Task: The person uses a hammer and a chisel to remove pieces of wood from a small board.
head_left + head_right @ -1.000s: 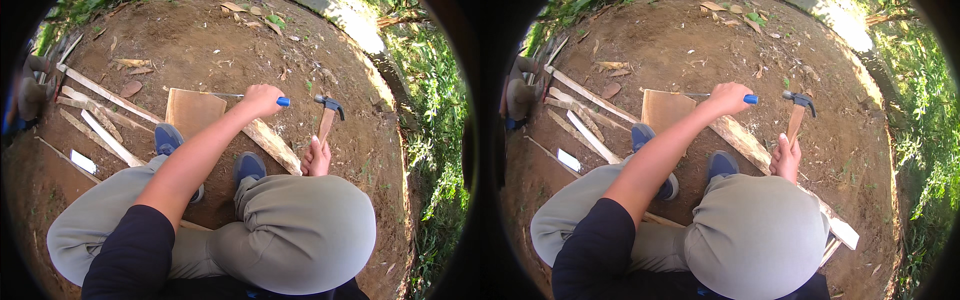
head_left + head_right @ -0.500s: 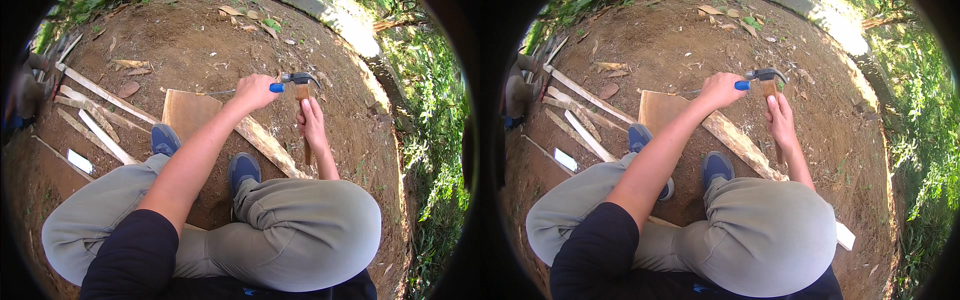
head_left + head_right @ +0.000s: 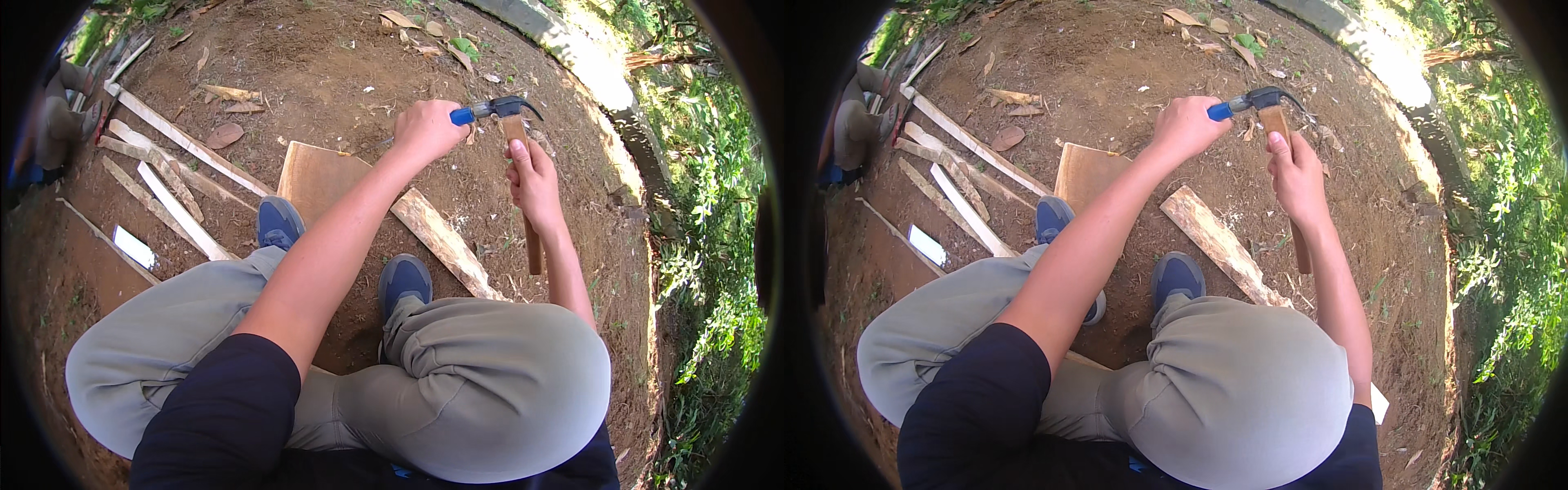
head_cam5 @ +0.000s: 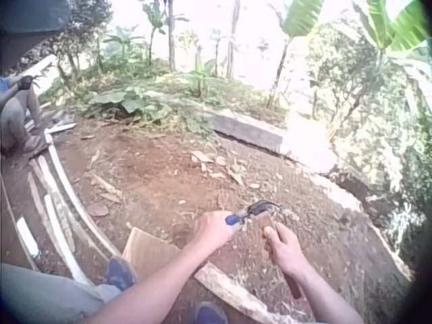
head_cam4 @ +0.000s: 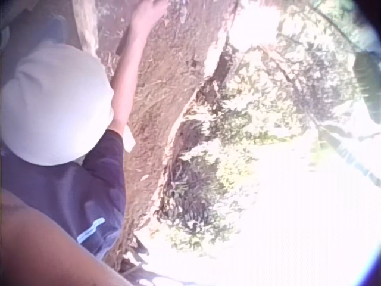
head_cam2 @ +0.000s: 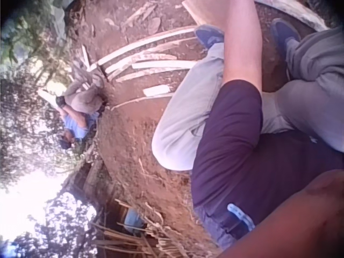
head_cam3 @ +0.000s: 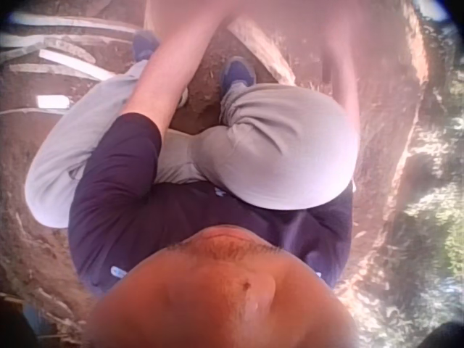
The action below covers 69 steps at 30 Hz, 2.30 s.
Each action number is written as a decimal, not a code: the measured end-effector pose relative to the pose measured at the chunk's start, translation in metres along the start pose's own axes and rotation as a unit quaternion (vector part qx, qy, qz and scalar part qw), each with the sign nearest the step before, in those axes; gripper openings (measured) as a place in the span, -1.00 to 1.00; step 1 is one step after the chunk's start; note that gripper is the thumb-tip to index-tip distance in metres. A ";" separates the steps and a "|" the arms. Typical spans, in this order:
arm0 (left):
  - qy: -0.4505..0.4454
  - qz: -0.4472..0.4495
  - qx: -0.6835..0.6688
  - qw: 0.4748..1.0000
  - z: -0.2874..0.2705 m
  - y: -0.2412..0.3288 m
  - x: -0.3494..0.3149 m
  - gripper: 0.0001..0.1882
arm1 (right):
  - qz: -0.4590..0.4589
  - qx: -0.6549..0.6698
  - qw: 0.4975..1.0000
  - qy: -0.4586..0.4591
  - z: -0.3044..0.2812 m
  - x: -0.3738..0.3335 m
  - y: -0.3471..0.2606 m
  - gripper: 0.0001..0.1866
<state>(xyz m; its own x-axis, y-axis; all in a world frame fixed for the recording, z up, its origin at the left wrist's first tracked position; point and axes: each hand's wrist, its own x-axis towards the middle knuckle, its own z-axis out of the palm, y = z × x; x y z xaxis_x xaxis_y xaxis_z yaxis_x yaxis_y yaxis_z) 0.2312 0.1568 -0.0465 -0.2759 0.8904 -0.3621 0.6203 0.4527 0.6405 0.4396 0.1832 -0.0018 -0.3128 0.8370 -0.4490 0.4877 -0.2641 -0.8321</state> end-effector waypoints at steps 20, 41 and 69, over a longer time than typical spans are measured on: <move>0.005 0.025 0.022 0.999 0.006 -0.014 0.008 -0.76 | 0.009 0.183 0.973 0.138 0.014 -0.009 -0.008 -0.61; -0.138 0.113 0.104 0.978 0.038 -0.019 -0.029 -0.85 | 0.133 0.249 0.957 0.070 0.060 -0.083 0.059 -0.61; -0.170 0.088 0.110 0.975 0.025 -0.010 -0.022 -0.75 | 0.107 0.364 0.907 0.182 0.067 -0.088 0.063 -0.65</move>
<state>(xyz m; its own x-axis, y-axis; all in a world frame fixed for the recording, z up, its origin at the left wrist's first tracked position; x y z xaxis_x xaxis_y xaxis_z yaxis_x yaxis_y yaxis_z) 0.2492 0.1319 -0.0614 0.0848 0.8695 -0.4866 0.7886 0.2399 0.5662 0.4436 0.0608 -0.0363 0.0801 0.7969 -0.5987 -0.2029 -0.5750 -0.7926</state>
